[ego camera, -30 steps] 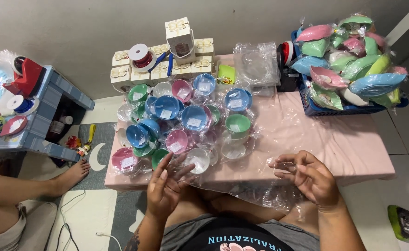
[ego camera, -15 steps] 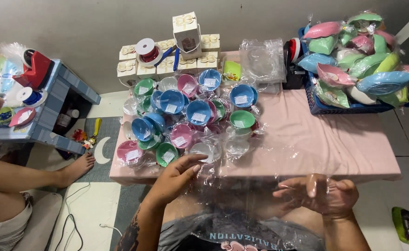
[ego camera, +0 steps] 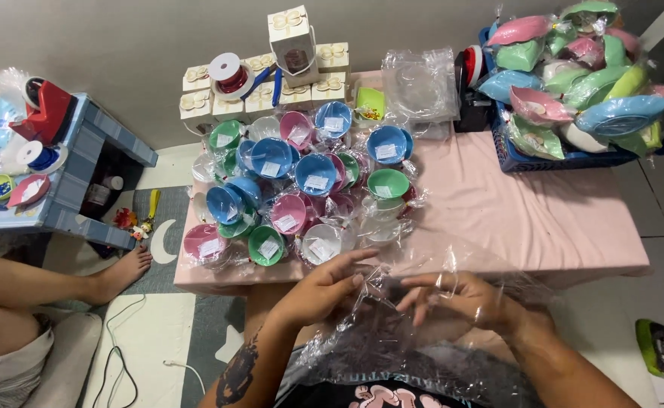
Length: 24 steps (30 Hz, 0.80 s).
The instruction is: A person is sitting on the floor and packing small, colorful plastic containers into a clear plastic bag on a low table.
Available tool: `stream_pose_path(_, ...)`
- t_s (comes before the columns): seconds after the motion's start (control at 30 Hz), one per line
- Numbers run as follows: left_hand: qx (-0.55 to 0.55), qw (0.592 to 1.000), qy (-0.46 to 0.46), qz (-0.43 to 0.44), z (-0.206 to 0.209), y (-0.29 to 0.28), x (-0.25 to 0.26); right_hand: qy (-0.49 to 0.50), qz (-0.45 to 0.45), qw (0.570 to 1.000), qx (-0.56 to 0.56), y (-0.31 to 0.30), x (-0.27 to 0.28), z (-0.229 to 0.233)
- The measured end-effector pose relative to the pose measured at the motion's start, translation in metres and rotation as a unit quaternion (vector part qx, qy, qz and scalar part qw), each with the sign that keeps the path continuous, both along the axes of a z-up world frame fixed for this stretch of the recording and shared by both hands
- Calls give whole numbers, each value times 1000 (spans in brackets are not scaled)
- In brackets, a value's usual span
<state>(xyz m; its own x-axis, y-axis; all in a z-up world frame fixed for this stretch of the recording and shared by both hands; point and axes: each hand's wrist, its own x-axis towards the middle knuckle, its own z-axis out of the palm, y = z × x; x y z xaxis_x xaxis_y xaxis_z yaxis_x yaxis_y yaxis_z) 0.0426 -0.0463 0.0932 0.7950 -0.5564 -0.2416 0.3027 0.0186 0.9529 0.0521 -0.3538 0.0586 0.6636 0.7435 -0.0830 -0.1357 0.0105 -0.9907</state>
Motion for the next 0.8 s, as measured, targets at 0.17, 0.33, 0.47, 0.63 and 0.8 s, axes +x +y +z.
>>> stream_pose_path(0.17, 86, 971, -196, 109, 8, -46, 9, 60, -48, 955, 286, -58, -4, -30)
stream_pose_path(0.33, 233, 722, -620, 198, 40, -96, 8, 75, -119, 909, 393, -127, -16, -49)
stream_pose_path(0.47, 175, 737, -644, 101, 31, -156, 3, 104, -128, 922, 351, -162, 3, -64)
stream_pose_path(0.63, 365, 722, -586, -45, -42, -207, 44, 317, -219, 909, -160, -202, 71, -73)
stream_pose_path(0.8, 449, 723, -522, -61, -74, -202, 50, -76, -168, 910, -371, -171, 90, -36)
